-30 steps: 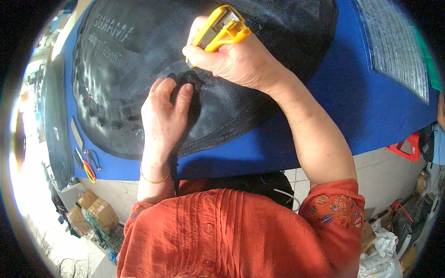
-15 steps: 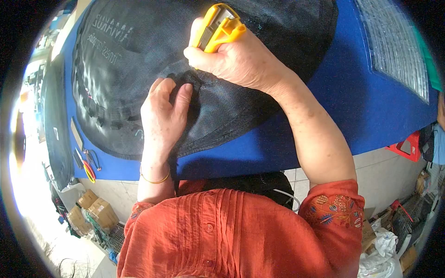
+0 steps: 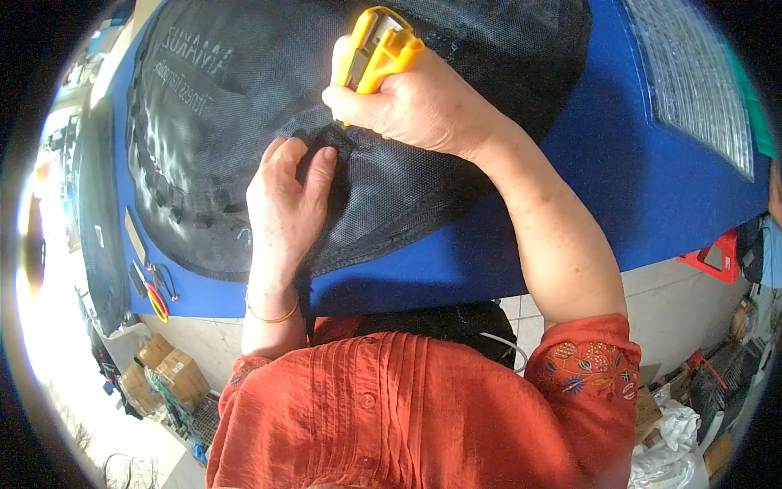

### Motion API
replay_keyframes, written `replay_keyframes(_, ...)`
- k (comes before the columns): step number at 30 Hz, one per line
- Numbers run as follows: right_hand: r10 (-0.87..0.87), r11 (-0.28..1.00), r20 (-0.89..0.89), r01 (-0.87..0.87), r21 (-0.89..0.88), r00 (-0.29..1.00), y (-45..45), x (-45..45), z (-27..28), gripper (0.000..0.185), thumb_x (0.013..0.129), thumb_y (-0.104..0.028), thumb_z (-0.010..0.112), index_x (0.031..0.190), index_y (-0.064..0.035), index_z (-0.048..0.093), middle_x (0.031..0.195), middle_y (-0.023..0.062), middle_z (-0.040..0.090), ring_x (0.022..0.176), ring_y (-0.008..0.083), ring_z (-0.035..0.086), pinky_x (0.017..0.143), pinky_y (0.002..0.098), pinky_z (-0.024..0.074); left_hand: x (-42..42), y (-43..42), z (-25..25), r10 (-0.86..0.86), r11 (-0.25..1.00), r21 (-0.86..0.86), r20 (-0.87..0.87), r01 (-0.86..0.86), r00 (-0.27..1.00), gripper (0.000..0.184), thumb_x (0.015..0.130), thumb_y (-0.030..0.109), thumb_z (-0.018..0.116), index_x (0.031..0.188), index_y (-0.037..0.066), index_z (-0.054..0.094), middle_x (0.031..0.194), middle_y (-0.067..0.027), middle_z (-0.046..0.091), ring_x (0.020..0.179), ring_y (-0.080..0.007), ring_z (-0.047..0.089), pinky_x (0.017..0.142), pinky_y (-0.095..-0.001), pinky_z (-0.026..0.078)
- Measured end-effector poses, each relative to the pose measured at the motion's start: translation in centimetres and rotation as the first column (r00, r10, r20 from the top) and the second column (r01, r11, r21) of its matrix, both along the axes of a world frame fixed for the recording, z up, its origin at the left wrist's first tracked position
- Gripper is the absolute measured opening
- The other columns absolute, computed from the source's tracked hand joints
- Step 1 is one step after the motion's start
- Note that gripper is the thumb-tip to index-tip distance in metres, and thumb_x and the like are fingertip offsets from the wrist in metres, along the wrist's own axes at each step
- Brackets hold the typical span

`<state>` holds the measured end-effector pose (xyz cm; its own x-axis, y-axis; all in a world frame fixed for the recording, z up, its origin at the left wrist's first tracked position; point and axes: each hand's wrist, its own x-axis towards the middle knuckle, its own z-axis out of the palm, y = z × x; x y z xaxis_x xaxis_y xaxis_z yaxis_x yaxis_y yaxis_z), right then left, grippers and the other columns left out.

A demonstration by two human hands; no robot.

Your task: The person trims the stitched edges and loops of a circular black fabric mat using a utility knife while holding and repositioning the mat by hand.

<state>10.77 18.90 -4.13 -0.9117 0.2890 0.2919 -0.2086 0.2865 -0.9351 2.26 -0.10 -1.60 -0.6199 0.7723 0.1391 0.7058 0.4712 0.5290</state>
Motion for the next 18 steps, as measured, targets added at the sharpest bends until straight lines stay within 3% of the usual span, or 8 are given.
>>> replay_keyframes(7,-0.036,0.999,-0.042,0.037,0.024,0.998,-0.28,-0.19,-0.11,0.011,0.093,-0.013,0.072,0.092,-0.0070,0.062,0.075,0.0032,0.062,0.068,0.0175,0.062,0.067,0.0303,0.0512,-0.07,-0.05,-0.11,-0.006,1.000,0.002,-0.004,0.006,1.000,0.032,0.092,0.019,0.072,0.074,0.001,0.052,0.073,-0.0152,0.054,0.067,-0.0370,0.059,0.061,-0.0434,0.048)
replay_keyframes(9,-0.046,0.996,-0.028,0.044,-0.074,0.999,-0.45,-0.28,-0.09,0.012,0.093,-0.013,0.072,0.092,-0.0069,0.062,0.076,0.0031,0.062,0.068,0.0168,0.061,0.066,0.0302,0.0509,-0.06,-0.05,-0.06,-0.006,1.000,0.000,0.003,0.006,1.000,0.032,0.092,0.019,0.072,0.074,0.001,0.052,0.074,-0.0154,0.054,0.067,-0.0373,0.059,0.061,-0.0437,0.049)
replay_keyframes(13,-0.057,0.995,-0.047,0.053,-0.079,0.997,-0.75,-0.36,-0.20,0.012,0.094,-0.014,0.072,0.092,-0.0070,0.063,0.077,0.0031,0.062,0.070,0.0160,0.062,0.067,0.0298,0.0512,-0.03,-0.03,-0.09,-0.006,1.000,-0.001,-0.001,0.006,1.000,0.032,0.093,0.019,0.072,0.074,0.001,0.053,0.074,-0.0154,0.055,0.068,-0.0374,0.060,0.062,-0.0439,0.049)
replay_keyframes(18,-0.065,0.997,-0.055,0.067,0.027,0.996,-0.60,-0.25,-0.34,0.012,0.094,-0.013,0.072,0.092,-0.0069,0.062,0.079,0.0036,0.064,0.074,0.0166,0.065,0.070,0.0303,0.0523,0.00,-0.03,-0.02,0.006,1.000,-0.007,0.005,-0.006,1.000,0.032,0.092,0.020,0.072,0.074,0.002,0.053,0.074,-0.0151,0.055,0.067,-0.0372,0.060,0.061,-0.0437,0.049)
